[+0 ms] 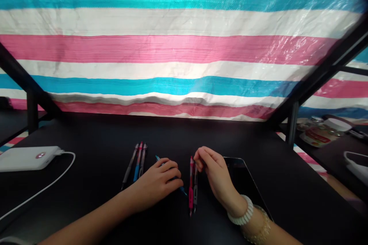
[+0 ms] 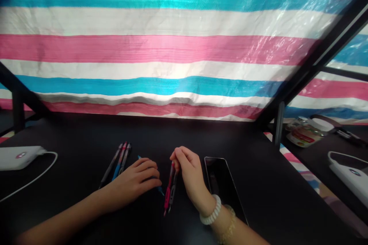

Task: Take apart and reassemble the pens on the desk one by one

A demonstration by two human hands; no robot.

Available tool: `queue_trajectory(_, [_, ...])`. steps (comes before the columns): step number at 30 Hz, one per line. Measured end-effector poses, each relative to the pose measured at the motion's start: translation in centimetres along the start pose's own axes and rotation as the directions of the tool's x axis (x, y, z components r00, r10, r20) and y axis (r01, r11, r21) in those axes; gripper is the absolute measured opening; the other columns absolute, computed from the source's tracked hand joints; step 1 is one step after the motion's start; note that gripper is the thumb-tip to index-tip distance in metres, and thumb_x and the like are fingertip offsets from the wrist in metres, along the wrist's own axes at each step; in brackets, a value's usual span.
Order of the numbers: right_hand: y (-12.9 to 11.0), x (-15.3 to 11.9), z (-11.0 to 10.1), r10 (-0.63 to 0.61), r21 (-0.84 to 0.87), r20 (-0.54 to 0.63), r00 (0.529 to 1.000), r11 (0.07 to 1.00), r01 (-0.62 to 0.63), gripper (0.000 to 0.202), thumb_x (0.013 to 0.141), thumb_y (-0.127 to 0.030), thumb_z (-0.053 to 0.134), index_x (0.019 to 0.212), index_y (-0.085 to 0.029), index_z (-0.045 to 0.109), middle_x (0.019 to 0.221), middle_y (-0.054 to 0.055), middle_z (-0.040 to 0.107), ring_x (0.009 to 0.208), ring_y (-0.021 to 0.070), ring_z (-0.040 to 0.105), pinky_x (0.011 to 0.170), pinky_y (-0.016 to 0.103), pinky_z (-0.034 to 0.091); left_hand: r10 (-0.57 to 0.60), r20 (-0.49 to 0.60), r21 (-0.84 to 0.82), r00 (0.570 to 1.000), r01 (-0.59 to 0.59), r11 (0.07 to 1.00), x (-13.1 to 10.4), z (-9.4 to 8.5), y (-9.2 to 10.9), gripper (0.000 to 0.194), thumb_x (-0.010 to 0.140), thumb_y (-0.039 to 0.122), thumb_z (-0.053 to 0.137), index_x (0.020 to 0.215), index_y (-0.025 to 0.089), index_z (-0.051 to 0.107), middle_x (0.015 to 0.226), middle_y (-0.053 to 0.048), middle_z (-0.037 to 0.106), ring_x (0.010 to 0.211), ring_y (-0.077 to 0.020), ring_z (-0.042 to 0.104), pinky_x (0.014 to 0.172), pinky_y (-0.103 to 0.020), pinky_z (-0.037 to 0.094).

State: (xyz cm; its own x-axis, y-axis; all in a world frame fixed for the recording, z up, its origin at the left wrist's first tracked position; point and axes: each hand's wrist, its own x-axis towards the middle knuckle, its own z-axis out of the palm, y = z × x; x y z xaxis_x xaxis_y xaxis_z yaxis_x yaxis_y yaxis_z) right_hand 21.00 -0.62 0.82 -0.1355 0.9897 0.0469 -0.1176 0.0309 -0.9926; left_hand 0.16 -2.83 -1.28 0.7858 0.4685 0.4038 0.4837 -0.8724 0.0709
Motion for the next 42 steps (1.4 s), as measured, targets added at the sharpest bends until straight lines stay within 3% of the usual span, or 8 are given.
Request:
queue_trajectory(7, [-1.3, -0.5, 0.4, 0.015, -0.346, 0.221, 0.975, 0.936, 0.064, 0.023, 0.093, -0.039, 0.055, 0.091, -0.018, 0.065, 0.074, 0.000, 0.060, 0.064, 0.0137, 0.053, 0.059, 0.025, 0.042, -0.097, -0.090, -0.004, 0.991, 0.097, 0.995, -0.6, -0.6, -0.2, 0.039, 0.096, 0.009, 0.041, 0.117, 0.030, 0.067, 0.101, -0.005, 0.070, 0.097, -0.0188, 0.063, 0.109, -0.045, 0.035])
queue_trajectory(14, [-1.1, -1.5, 0.7, -0.010, -0.527, 0.509, 0.861, 0.787, 0.320, 0.027, 0.099, -0.022, 0.047, 0.123, -0.024, 0.061, 0.096, 0.003, 0.072, 0.083, 0.0181, 0.066, 0.078, 0.030, 0.048, -0.253, -0.150, -0.138, 0.956, 0.233, 0.963, -1.2, -1.4, -0.6, 0.028, 0.094, 0.016, 0.052, 0.105, 0.031, 0.073, 0.106, -0.004, 0.076, 0.093, -0.0225, 0.067, 0.096, -0.041, 0.037])
queue_trajectory(17, [-0.3, -1.6, 0.4, -0.062, -0.554, 0.535, 0.843, 0.727, 0.405, 0.029, 0.098, -0.019, 0.046, 0.123, -0.023, 0.060, 0.113, 0.007, 0.071, 0.099, 0.0225, 0.067, 0.087, 0.034, 0.048, -0.258, -0.174, -0.172, 0.950, 0.229, 0.958, -1.4, -1.4, -0.6, 0.029, 0.094, 0.015, 0.053, 0.109, 0.031, 0.072, 0.112, -0.004, 0.075, 0.097, -0.0234, 0.069, 0.096, -0.040, 0.036])
queue_trajectory(21, [-0.2, -1.6, 0.2, -0.085, -0.620, 0.515, 0.853, 0.650, 0.440, 0.026, 0.099, -0.016, 0.040, 0.112, -0.021, 0.062, 0.108, 0.010, 0.070, 0.098, 0.0241, 0.066, 0.086, 0.036, 0.048, -0.235, -0.250, -0.132, 0.939, 0.208, 0.969, -1.6, -1.4, -0.6, 0.039, 0.093, 0.012, 0.055, 0.122, 0.035, 0.067, 0.121, -0.005, 0.072, 0.101, -0.0232, 0.070, 0.097, -0.039, 0.036])
queue_trajectory(27, [-1.4, -1.4, 0.3, -0.074, -0.659, 0.442, 0.894, 0.649, 0.380, 0.022, 0.103, -0.022, 0.037, 0.106, -0.021, 0.059, 0.097, 0.005, 0.067, 0.089, 0.0200, 0.063, 0.083, 0.033, 0.047, -0.163, -0.378, 0.056, 0.911, 0.198, 0.979, -1.5, -1.6, -1.2, 0.037, 0.091, 0.008, 0.056, 0.118, 0.030, 0.069, 0.108, -0.003, 0.076, 0.092, -0.0210, 0.070, 0.091, -0.038, 0.039])
queue_trajectory(31, [-1.3, -1.4, 0.4, -0.064, -0.660, 0.494, 0.867, 0.622, 0.422, 0.019, 0.103, -0.023, 0.041, 0.112, -0.021, 0.057, 0.105, 0.006, 0.067, 0.093, 0.0202, 0.063, 0.084, 0.033, 0.046, -0.054, -0.461, 0.156, 0.886, 0.141, 0.978, -1.2, -1.3, -1.3, 0.028, 0.089, 0.008, 0.062, 0.114, 0.020, 0.069, 0.101, -0.005, 0.076, 0.087, -0.0201, 0.066, 0.084, -0.036, 0.042])
queue_trajectory(37, [-0.9, -1.4, 0.3, -0.013, -0.741, 0.504, 0.864, 0.508, 0.440, 0.020, 0.102, -0.020, 0.038, 0.099, -0.019, 0.058, 0.087, 0.005, 0.066, 0.077, 0.0193, 0.061, 0.070, 0.029, 0.043, -0.015, -0.435, 0.202, 0.900, 0.114, 0.973, -1.0, -1.3, -1.0, 0.030, 0.086, 0.010, 0.069, 0.115, 0.016, 0.067, 0.099, -0.007, 0.074, 0.083, -0.0188, 0.063, 0.078, -0.035, 0.044])
queue_trajectory(42, [-1.1, -1.4, 0.3, 0.000, -0.741, 0.497, 0.868, 0.520, 0.425, 0.021, 0.101, -0.018, 0.037, 0.087, -0.020, 0.052, 0.077, 0.002, 0.062, 0.069, 0.0165, 0.057, 0.065, 0.026, 0.039, 0.005, -0.423, 0.221, 0.906, 0.097, 0.970, -0.9, -1.4, -0.9, 0.027, 0.089, 0.008, 0.063, 0.115, 0.014, 0.066, 0.100, -0.007, 0.074, 0.083, -0.0190, 0.064, 0.077, -0.035, 0.044])
